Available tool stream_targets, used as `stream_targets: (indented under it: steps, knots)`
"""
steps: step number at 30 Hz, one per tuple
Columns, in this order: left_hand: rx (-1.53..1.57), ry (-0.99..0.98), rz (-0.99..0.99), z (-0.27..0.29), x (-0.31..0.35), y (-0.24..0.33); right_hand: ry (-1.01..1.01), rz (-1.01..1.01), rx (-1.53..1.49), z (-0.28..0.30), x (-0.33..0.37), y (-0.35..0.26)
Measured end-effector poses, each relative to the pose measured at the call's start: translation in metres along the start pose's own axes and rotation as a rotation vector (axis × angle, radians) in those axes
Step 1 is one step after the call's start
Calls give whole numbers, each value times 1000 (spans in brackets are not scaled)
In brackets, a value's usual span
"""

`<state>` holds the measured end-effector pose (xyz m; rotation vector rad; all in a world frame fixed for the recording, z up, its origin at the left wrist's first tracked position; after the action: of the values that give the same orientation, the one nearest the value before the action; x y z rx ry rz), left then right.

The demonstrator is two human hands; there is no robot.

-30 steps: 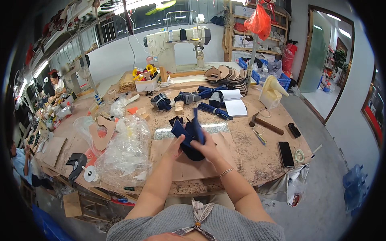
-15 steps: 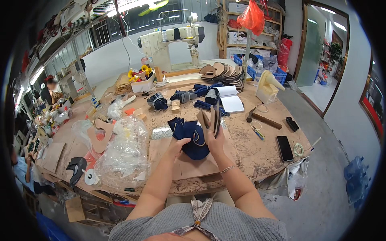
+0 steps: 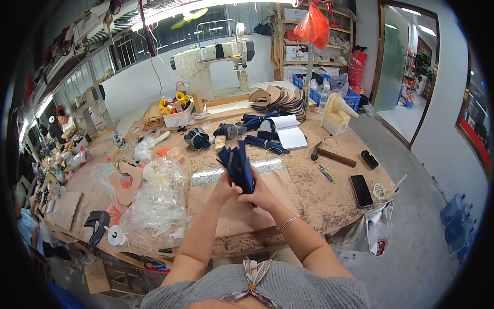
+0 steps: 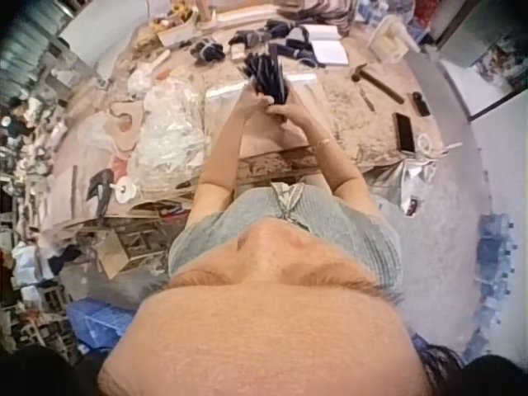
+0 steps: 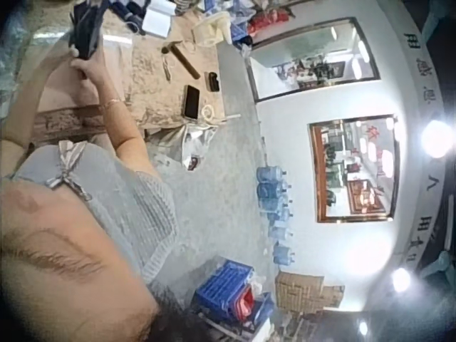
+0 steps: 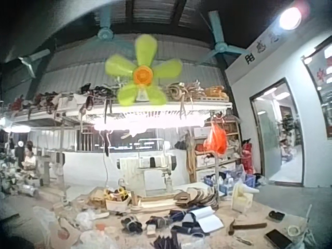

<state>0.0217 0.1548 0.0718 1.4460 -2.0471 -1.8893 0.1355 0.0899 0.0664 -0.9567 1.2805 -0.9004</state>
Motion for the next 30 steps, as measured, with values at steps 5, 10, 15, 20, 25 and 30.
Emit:
stream_targets:
  steps: [5,10,15,20,25,30]
  knots:
    - [-79,267,343,-1,-1,-16,78,-94,-401,20,-4,40]
    - [-362,169,111,-11,17,-20,74,-203,-271,11,-9,24]
    - [-55,163,221,-9,19,-7,-77,-180,-38,13,-7,7]
    - [137,230,92,-9,21,8,-57,-149,-69,15,0,10]
    - [393,431,119,17,32,-9,75,-160,4,9,7,5]
    - [26,518,49,15,36,-14,209,290,726,-12,13,5]
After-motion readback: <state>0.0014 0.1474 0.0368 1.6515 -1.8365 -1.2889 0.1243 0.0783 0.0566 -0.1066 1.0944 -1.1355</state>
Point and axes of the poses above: each hand's wrist, its own x-axis away from the middle knuckle, its own z-axis out of the back of the hand, y = z × x, the point moved 5 cm from there along -x, towards the middle knuckle, and after that the axes turned 11 degrees about x, right-handed, at the moved point
